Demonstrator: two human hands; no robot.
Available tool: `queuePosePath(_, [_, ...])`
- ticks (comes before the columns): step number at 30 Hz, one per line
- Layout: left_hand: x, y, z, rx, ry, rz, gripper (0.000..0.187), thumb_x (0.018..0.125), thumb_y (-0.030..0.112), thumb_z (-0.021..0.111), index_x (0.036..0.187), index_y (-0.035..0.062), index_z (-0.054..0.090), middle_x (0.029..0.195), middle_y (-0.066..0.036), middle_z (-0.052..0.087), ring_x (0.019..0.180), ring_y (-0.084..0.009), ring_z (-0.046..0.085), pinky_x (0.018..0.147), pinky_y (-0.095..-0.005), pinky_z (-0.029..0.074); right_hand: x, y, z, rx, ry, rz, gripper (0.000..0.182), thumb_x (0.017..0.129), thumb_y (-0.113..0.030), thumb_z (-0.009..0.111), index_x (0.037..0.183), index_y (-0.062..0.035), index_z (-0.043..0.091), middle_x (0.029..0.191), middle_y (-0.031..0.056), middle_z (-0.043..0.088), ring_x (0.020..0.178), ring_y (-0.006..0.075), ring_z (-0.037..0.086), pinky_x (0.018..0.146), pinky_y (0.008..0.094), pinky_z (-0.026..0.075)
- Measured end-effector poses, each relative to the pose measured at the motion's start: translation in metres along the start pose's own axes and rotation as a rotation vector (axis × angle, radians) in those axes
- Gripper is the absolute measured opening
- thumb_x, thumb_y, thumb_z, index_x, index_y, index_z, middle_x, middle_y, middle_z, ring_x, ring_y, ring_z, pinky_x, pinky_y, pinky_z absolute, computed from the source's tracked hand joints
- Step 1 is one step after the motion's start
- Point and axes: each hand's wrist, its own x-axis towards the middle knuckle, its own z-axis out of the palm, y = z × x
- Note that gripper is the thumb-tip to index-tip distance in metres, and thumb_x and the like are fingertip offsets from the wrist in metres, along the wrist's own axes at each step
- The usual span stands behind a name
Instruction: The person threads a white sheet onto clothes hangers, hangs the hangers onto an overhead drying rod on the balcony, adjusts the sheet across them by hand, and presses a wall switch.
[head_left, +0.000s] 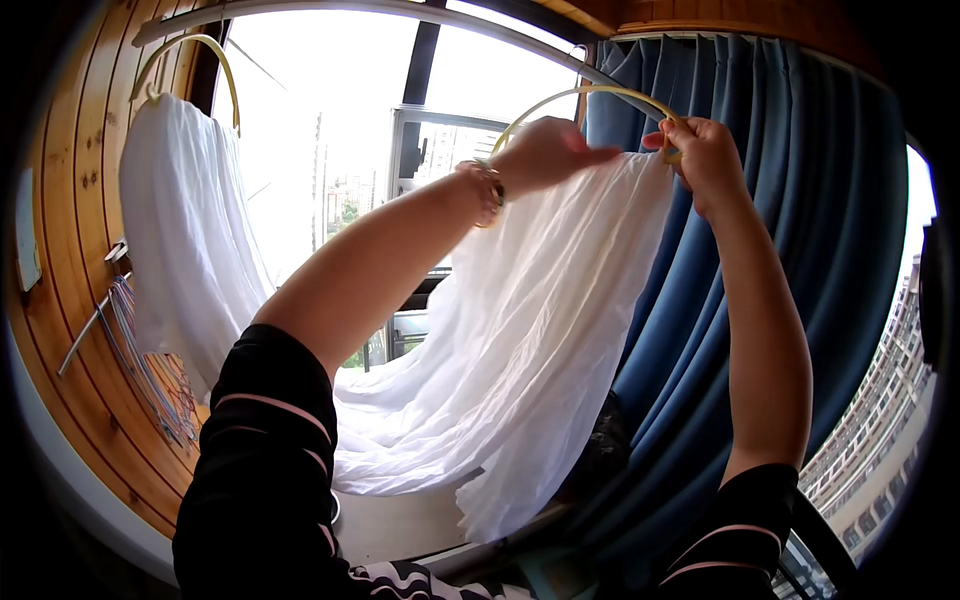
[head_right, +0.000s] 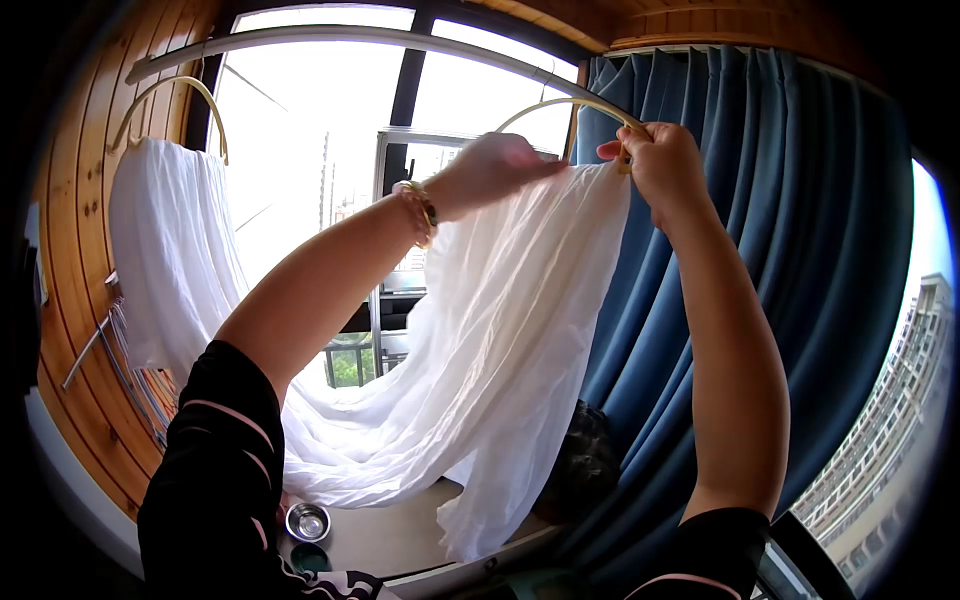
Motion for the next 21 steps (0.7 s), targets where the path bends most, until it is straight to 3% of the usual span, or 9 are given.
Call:
queuePosePath(2, [-0.016, 0.030, 0.009, 0.087, -0.011, 0.109, 0.041, 0.081, 0.045, 0.061, 0.083, 0.0045, 0.067, 0.071, -0.009, 0.062, 0.066, -0.0188, 0.058, 0.066, -0.0299, 0.047, -0.002, -0.006, 0.004, 0.006, 0.023, -0.005, 0.025, 0.094, -0.021, 0.047, 0.099, -0.0006, 0.062, 0.087, 0.0096, 0.068, 0.054, 0.0043, 0.057, 0.040, 0.0146, 0.037])
queuePosePath(5, [-0.018, 0.048, 0.006, 0.236, 0.016, 0.147, 0.029, 0.085, 0.033, 0.057, 0.086, 0.0055, 0.068, 0.079, -0.012, 0.065, 0.075, -0.0230, 0.061, 0.073, -0.0331, 0.048, -0.009, -0.017, -0.002, -0.084, 0.049, -0.054, 0.026, 0.095, -0.016, 0.044, 0.098, 0.0026, 0.061, 0.085, 0.0115, 0.068, 0.073, 0.0171, 0.067, 0.066, 0.0275, 0.053])
queuePosePath(7, [-0.010, 0.050, -0.001, 0.387, 0.005, 0.230, 0.020, 0.084, 0.018, 0.053, 0.089, 0.0075, 0.068, 0.085, -0.012, 0.066, 0.082, -0.0256, 0.062, 0.079, -0.0349, 0.048, -0.007, -0.012, -0.007, -0.136, 0.043, -0.070, 0.025, 0.094, -0.016, 0.045, 0.095, 0.0026, 0.062, 0.085, 0.0120, 0.068, 0.072, 0.0176, 0.067, 0.064, 0.0289, 0.054])
queuePosePath(11, [0.005, 0.056, -0.030, 0.412, 0.244, 0.254, 0.019, 0.081, 0.018, 0.054, 0.085, 0.0063, 0.069, 0.080, -0.012, 0.066, 0.078, -0.0272, 0.063, 0.074, -0.0367, 0.049, -0.011, -0.008, 0.001, -0.331, 0.120, -0.174, 0.026, 0.088, -0.018, 0.051, 0.090, 0.0031, 0.065, 0.081, 0.0162, 0.067, 0.069, 0.0219, 0.066, 0.062, 0.0305, 0.054])
queuePosePath(12, [0.018, 0.049, -0.035, 0.372, 0.362, 0.336, 0.018, 0.081, 0.019, 0.056, 0.082, 0.0056, 0.068, 0.074, -0.011, 0.066, 0.075, -0.0232, 0.064, 0.070, -0.0354, 0.049, -0.011, -0.004, 0.003, -0.317, 0.098, -0.182, 0.026, 0.087, -0.019, 0.052, 0.090, 0.0033, 0.065, 0.080, 0.0167, 0.066, 0.068, 0.0224, 0.066, 0.062, 0.0307, 0.053])
queuePosePath(13, [0.024, 0.054, -0.045, 0.140, 0.321, 0.103, 0.019, 0.084, 0.020, 0.057, 0.082, 0.0039, 0.068, 0.075, -0.009, 0.065, 0.074, -0.0181, 0.063, 0.069, -0.0307, 0.050, -0.010, 0.001, 0.005, -0.296, 0.079, -0.189, 0.026, 0.086, -0.019, 0.053, 0.091, 0.0035, 0.065, 0.079, 0.0172, 0.066, 0.068, 0.0230, 0.066, 0.061, 0.0309, 0.053])
queuePosePath(17, [0.020, 0.068, -0.038, -0.704, 0.010, -0.091, 0.030, 0.087, 0.025, 0.058, 0.105, 0.0015, 0.061, 0.090, -0.009, 0.063, 0.078, -0.0153, 0.061, 0.072, -0.0269, 0.050, -0.016, 0.004, -0.006, -0.154, 0.005, -0.052, 0.030, 0.088, -0.023, 0.052, 0.100, 0.0024, 0.063, 0.084, 0.0130, 0.065, 0.076, 0.0176, 0.063, 0.069, 0.0308, 0.051])
queuePosePath(18, [0.017, 0.073, -0.037, -0.922, -0.095, -0.121, 0.034, 0.088, 0.026, 0.057, 0.111, 0.0014, 0.058, 0.094, -0.009, 0.063, 0.079, -0.0158, 0.061, 0.073, -0.0274, 0.049, -0.013, 0.012, -0.006, -0.033, 0.009, -0.065, 0.028, 0.087, -0.021, 0.053, 0.097, 0.0029, 0.063, 0.081, 0.0128, 0.065, 0.069, 0.0169, 0.062, 0.062, 0.0295, 0.050])
queuePosePath(21, [-0.021, 0.101, -0.046, -0.982, -0.700, 0.133, 0.038, 0.088, 0.027, 0.057, 0.115, 0.0011, 0.054, 0.096, -0.010, 0.063, 0.086, -0.0164, 0.062, 0.077, -0.0315, 0.050, -0.002, 0.028, -0.006, 0.215, -0.006, -0.031, 0.023, 0.086, -0.017, 0.055, 0.091, 0.0033, 0.064, 0.075, 0.0116, 0.065, 0.051, 0.0124, 0.054, 0.045, 0.0245, 0.043])
